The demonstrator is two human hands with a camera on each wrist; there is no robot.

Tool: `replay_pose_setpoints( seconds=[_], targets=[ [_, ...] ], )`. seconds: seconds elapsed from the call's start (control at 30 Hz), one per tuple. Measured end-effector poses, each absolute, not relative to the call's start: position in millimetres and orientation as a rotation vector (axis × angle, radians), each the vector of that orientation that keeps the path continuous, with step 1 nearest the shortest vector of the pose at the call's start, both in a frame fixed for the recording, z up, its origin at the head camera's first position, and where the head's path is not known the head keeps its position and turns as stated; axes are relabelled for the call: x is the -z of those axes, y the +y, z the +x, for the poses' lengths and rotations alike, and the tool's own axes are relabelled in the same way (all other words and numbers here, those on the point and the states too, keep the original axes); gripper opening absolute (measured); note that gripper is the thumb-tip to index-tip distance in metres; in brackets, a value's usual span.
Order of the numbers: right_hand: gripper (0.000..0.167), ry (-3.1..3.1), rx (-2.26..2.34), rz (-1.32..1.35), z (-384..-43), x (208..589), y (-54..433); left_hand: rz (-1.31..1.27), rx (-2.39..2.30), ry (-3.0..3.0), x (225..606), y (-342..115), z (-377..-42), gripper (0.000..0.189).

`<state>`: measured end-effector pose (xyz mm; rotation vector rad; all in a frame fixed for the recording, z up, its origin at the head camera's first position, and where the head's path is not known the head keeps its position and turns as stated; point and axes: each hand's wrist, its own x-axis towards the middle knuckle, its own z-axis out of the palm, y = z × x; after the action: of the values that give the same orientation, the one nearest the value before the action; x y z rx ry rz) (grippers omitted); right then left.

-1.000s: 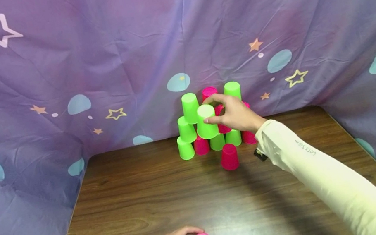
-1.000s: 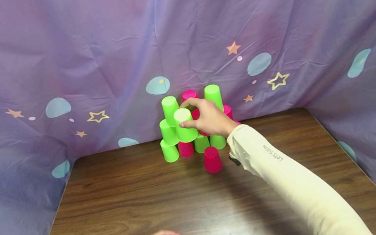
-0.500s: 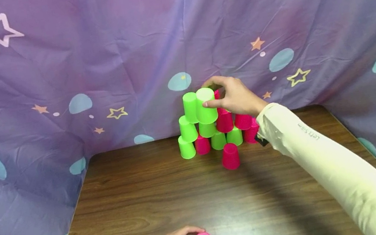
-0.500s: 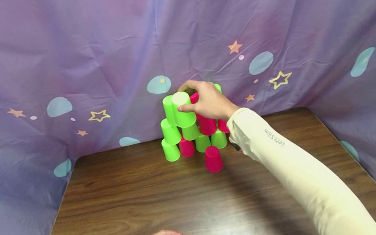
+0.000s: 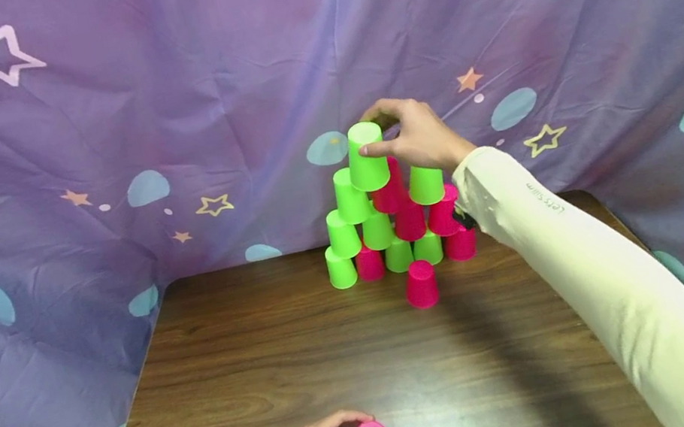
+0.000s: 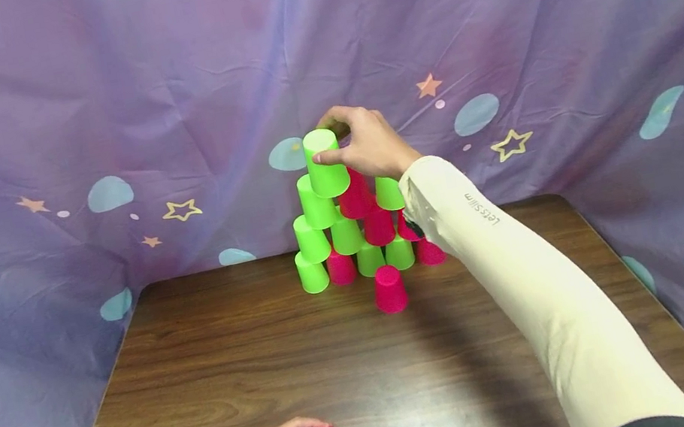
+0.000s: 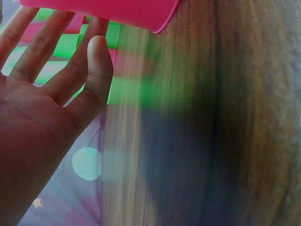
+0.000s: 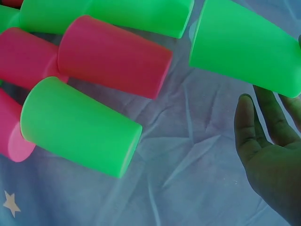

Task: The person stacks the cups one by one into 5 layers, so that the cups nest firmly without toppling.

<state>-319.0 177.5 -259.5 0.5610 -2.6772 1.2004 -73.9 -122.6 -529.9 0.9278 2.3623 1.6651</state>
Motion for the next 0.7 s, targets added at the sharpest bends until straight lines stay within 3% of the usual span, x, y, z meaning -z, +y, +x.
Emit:
replay_pose_setpoints(
  seconds=[0.7],
  targets=[
    [0.050,-2.760,-1.082,0.395,-345,260,161,0.858,-1.642,2.385,526,-124,-71,0.049]
  ],
)
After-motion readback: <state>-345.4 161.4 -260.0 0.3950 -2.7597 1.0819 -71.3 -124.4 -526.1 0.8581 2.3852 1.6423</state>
